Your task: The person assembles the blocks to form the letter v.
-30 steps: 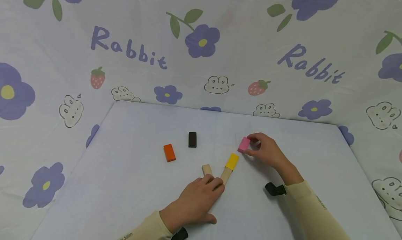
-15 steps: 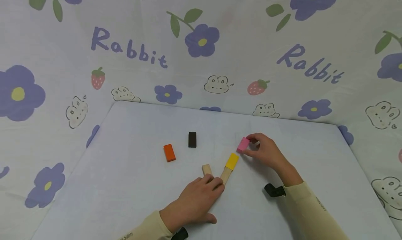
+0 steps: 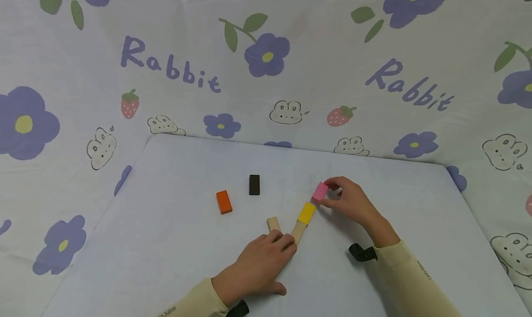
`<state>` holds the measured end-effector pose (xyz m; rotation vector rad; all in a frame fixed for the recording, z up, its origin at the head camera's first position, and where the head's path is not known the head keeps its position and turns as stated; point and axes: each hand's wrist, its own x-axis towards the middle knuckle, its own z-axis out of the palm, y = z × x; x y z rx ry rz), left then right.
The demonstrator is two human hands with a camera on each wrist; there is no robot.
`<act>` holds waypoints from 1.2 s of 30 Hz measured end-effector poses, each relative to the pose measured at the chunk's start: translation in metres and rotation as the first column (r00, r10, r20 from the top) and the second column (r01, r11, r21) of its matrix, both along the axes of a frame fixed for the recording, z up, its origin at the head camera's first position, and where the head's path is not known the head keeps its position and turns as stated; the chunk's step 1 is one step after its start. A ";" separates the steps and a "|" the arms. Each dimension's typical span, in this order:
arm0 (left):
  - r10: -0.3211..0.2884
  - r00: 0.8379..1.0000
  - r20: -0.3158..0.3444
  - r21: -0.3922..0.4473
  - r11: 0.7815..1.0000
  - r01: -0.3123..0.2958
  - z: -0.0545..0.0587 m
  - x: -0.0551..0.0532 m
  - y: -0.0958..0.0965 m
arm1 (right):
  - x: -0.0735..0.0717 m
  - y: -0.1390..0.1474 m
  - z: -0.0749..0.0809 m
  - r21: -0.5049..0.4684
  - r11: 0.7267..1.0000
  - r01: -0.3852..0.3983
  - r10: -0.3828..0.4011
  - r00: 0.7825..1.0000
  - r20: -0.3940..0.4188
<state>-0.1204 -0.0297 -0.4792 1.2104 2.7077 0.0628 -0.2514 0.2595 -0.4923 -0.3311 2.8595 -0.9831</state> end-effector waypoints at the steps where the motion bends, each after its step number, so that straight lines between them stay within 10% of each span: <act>1: 0.000 1.000 0.001 0.001 1.000 0.000 0.000 0.000 0.000 | 0.000 0.000 0.000 0.001 1.000 0.003 -0.003 1.000 0.006; 36: -0.002 1.000 -0.003 0.002 1.000 0.002 0.000 0.000 0.000 | -0.001 -0.008 -0.011 0.044 0.999 -0.006 0.006 1.000 0.012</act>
